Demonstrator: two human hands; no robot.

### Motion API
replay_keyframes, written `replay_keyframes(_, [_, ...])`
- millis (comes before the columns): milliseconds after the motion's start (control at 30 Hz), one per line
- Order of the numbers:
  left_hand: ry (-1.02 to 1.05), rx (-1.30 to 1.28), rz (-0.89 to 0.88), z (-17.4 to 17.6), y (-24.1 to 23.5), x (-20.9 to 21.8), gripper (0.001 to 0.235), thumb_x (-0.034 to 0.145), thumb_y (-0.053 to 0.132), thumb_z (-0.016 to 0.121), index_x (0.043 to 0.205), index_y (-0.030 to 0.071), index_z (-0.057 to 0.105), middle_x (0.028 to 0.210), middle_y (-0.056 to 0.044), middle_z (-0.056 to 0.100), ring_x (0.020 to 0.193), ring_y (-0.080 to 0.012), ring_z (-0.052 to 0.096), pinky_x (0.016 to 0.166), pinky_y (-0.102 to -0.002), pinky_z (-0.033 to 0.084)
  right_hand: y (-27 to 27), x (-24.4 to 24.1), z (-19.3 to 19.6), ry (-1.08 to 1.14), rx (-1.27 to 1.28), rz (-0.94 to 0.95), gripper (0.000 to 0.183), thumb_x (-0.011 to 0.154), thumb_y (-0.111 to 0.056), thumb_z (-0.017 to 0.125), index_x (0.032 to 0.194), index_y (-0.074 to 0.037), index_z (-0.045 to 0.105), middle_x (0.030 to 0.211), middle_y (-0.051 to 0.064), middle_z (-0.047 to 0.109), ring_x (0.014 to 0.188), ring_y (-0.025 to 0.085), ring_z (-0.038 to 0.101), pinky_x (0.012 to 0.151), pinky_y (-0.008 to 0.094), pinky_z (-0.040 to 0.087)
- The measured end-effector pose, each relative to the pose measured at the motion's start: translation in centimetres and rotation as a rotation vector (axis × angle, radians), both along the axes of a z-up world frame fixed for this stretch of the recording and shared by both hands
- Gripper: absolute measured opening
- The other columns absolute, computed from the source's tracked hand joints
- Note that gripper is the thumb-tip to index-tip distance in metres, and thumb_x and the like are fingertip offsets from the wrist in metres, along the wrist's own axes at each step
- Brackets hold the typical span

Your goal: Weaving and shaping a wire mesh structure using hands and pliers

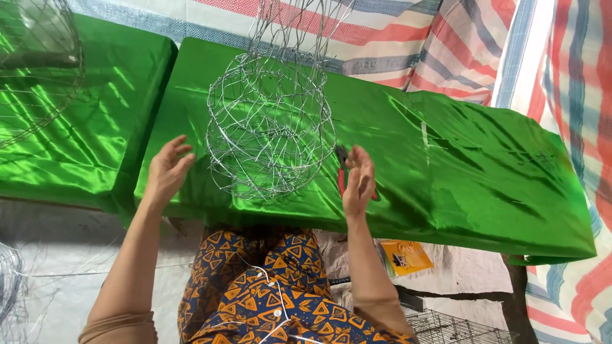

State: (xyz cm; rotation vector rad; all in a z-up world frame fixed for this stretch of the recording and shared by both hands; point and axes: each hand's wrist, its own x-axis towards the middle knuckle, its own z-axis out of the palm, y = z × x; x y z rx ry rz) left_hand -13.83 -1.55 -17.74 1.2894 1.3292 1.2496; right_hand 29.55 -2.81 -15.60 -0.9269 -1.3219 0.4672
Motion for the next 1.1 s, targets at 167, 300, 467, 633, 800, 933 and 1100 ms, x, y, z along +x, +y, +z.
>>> replay_keyframes(167, [0.130,0.340,0.126,6.6,-1.7,3.4,0.054,0.106,0.004,0.061,0.154,-0.002,0.039,0.140,-0.039,0.050,0.126,-0.0555,0.051,0.102,-0.062,0.046,1.7,-2.3,6.5,-0.156,0.107,0.029,0.058,0.107,-0.043,0.049,0.147,-0.002,0.046,0.149,0.017,0.051,0.137,0.028,0.051,0.112,0.043,0.044])
replay_keyframes(300, [0.400,0.655,0.171,9.9,-2.7,6.1,0.062,0.102,0.014,0.070,0.156,0.000,0.041,0.150,-0.026,0.049,0.134,-0.0453,0.051,0.105,-0.055,0.048,3.4,-4.2,6.9,-0.292,0.119,0.047,0.059,0.106,-0.044,0.054,0.147,-0.002,0.048,0.150,0.018,0.051,0.139,0.031,0.049,0.116,0.045,0.040])
replay_keyframes(467, [0.469,0.817,0.118,9.7,-2.6,9.1,0.072,0.099,0.031,0.069,0.156,0.001,0.038,0.157,-0.027,0.038,0.142,-0.0466,0.041,0.114,-0.059,0.041,2.0,-7.5,8.7,-0.352,0.155,0.011,0.044,0.104,-0.032,0.058,0.136,-0.003,0.058,0.144,0.021,0.052,0.135,0.037,0.050,0.115,0.051,0.041])
replay_keyframes(633, [0.516,0.907,0.105,9.3,-3.1,10.8,0.077,0.095,0.040,0.073,0.156,0.004,0.042,0.163,-0.027,0.028,0.148,-0.0484,0.032,0.118,-0.059,0.034,0.9,-8.5,7.4,-0.416,0.173,-0.031,0.030,0.101,-0.027,0.062,0.127,-0.012,0.064,0.147,0.021,0.046,0.135,0.037,0.049,0.115,0.051,0.041])
replay_keyframes(800, [0.529,0.902,0.120,9.0,-3.8,11.5,0.073,0.093,0.041,0.075,0.152,0.005,0.050,0.162,-0.027,0.030,0.148,-0.0499,0.031,0.120,-0.060,0.030,0.0,-9.5,6.8,-0.438,0.262,-0.099,0.025,0.099,-0.025,0.065,0.122,-0.015,0.066,0.147,0.016,0.042,0.140,0.033,0.047,0.115,0.045,0.042])
replay_keyframes(933, [0.514,0.908,0.115,8.7,-4.3,11.4,0.071,0.093,0.040,0.075,0.151,0.007,0.051,0.162,-0.027,0.031,0.149,-0.0490,0.030,0.120,-0.060,0.029,-1.4,-10.0,7.0,-0.392,0.282,-0.084,0.023,0.099,-0.022,0.065,0.120,-0.013,0.065,0.147,0.017,0.041,0.142,0.033,0.044,0.118,0.044,0.038])
replay_keyframes(1100, [0.510,0.916,0.116,8.6,-4.9,11.5,0.070,0.093,0.038,0.077,0.149,0.004,0.053,0.161,-0.029,0.033,0.147,-0.0518,0.032,0.118,-0.061,0.032,-2.2,-10.3,6.8,-0.359,0.292,-0.107,0.023,0.099,-0.018,0.065,0.121,-0.011,0.066,0.147,0.017,0.040,0.144,0.035,0.043,0.118,0.042,0.039])
